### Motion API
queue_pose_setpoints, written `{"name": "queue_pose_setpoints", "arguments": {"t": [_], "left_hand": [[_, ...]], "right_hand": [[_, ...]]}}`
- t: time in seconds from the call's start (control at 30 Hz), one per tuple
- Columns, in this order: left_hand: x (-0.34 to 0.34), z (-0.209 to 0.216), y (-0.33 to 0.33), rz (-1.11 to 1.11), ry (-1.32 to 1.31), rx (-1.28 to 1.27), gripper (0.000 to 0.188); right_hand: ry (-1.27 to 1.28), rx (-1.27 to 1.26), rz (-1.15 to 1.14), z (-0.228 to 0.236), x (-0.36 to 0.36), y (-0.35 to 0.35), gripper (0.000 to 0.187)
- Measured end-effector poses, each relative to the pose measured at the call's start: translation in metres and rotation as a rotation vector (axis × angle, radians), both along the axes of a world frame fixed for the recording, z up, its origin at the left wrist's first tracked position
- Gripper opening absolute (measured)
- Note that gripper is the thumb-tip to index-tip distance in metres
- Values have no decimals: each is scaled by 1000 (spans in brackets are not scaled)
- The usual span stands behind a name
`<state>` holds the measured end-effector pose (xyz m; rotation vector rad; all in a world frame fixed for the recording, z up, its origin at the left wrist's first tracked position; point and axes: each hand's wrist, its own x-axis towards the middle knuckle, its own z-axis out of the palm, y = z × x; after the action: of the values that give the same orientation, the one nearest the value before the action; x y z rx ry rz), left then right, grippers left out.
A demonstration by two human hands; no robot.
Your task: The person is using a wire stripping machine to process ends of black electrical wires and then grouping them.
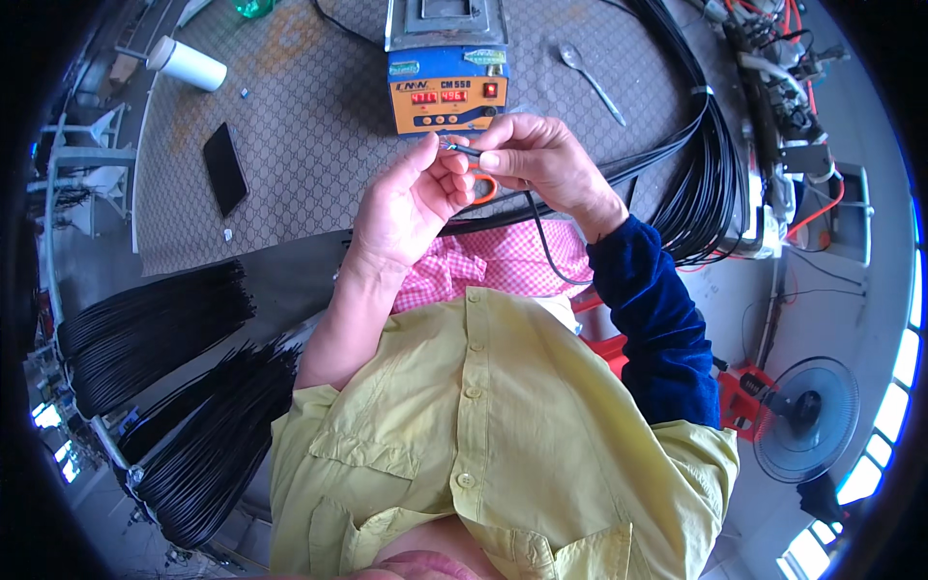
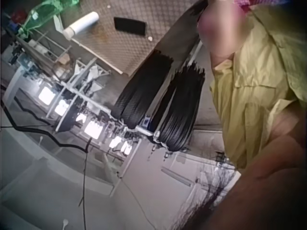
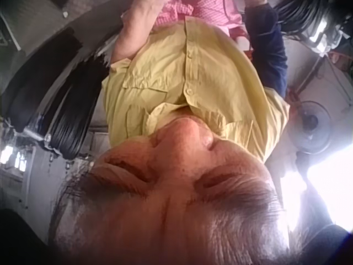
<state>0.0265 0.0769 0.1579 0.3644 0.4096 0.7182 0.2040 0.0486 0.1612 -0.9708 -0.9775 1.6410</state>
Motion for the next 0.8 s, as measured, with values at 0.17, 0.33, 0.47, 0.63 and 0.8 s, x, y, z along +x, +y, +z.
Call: {"name": "queue_pose_setpoints", "arguments": {"t": [0.17, 0.33, 0.47, 0.63, 0.8], "left_hand": [[3, 1, -9, -10, -4, 27, 23], [2, 2, -16, -9, 22, 46, 23], [-3, 2, -20, 9, 23, 23, 23], [-4, -4, -31, 106, 186, 193, 21], [-10, -16, -37, 268, 310, 343, 19]], "right_hand": [[36, 5, -28, -2, 1, -12, 8], [82, 23, -29, -11, 2, -20, 6], [131, 38, -88, -11, -11, -25, 6], [269, -97, -25, -20, -20, -27, 8], [287, -146, -46, -24, -42, -30, 10]]}}
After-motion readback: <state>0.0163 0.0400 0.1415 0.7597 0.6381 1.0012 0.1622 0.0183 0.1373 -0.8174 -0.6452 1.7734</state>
